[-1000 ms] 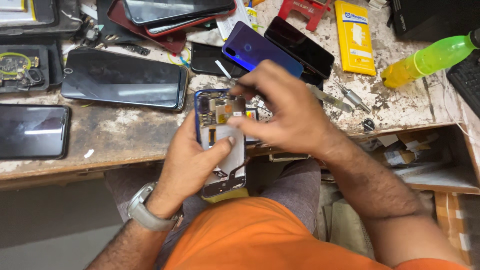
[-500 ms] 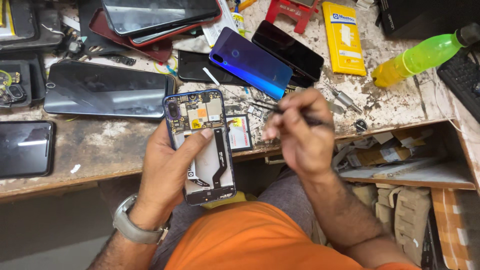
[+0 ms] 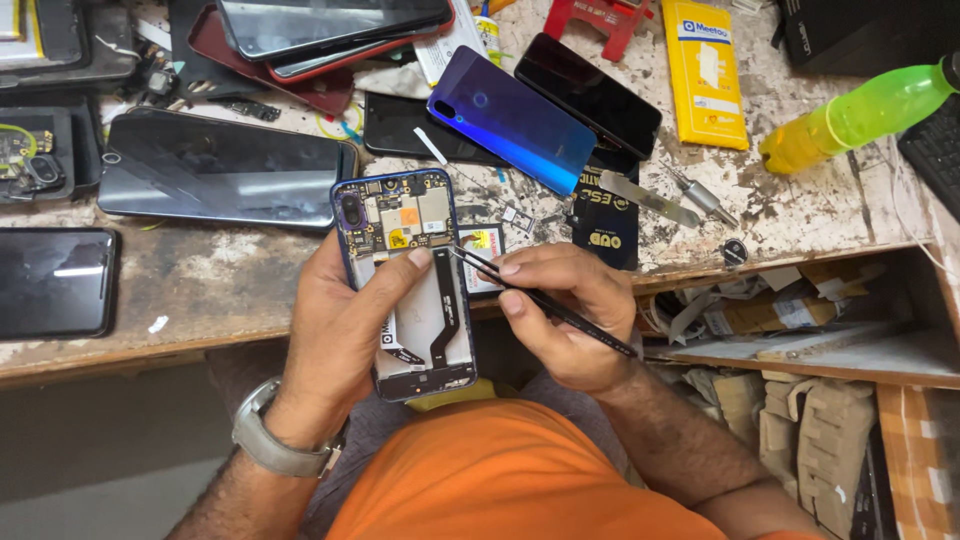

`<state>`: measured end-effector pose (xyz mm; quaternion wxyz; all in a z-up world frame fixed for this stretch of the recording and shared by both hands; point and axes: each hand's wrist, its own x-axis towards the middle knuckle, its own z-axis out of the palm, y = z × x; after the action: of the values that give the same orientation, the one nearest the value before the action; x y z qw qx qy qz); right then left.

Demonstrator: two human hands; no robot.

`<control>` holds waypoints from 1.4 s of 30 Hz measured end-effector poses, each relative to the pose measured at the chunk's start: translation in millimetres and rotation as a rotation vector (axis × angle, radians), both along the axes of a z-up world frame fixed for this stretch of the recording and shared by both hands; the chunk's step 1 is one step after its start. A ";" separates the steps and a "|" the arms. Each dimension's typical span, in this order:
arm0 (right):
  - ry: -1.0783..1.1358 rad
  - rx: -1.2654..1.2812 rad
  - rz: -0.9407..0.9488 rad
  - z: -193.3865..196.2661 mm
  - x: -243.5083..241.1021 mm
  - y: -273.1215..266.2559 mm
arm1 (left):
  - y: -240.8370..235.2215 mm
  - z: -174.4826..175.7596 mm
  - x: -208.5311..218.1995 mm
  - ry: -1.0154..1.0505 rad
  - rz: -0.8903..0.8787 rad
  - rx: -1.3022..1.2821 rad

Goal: The person uses a black plastic spudger to pry and disconnect internal components inside a disassembled smartphone. They carefully lift a ribbon cable and then remove the logic board from the phone chassis, holding it up for inspection.

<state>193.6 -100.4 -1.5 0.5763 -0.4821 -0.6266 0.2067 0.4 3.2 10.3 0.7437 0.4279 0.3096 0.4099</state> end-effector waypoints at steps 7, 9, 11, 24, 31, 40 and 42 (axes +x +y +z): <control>0.056 0.001 0.015 -1.7 -4.1 4.3 | -0.9 0.1 -0.3 0.020 -0.006 0.021; 0.106 -0.004 0.016 -4.4 -8.2 3.4 | -1.4 -0.9 0.5 0.009 -0.002 0.033; 0.165 0.000 0.016 -7.5 -12.9 2.6 | -1.7 -1.6 0.6 0.003 -0.002 0.021; 0.265 0.189 0.075 -37.3 -18.7 14.5 | -0.8 -3.6 0.3 0.003 0.008 0.011; 0.027 0.168 -0.032 -27.8 -18.5 15.9 | -0.4 1.4 0.7 -0.022 0.020 -0.014; 0.259 0.088 0.104 -8.1 -8.1 4.2 | -3.3 -1.7 -1.7 0.065 0.008 0.080; 0.310 0.070 0.110 -5.0 -5.9 4.4 | -3.2 -2.2 -1.8 0.085 0.012 0.123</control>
<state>187.7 -96.0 -6.5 0.6704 -0.3890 -0.5623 0.2882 -1.3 0.0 8.0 0.6998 0.4878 0.3177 0.4139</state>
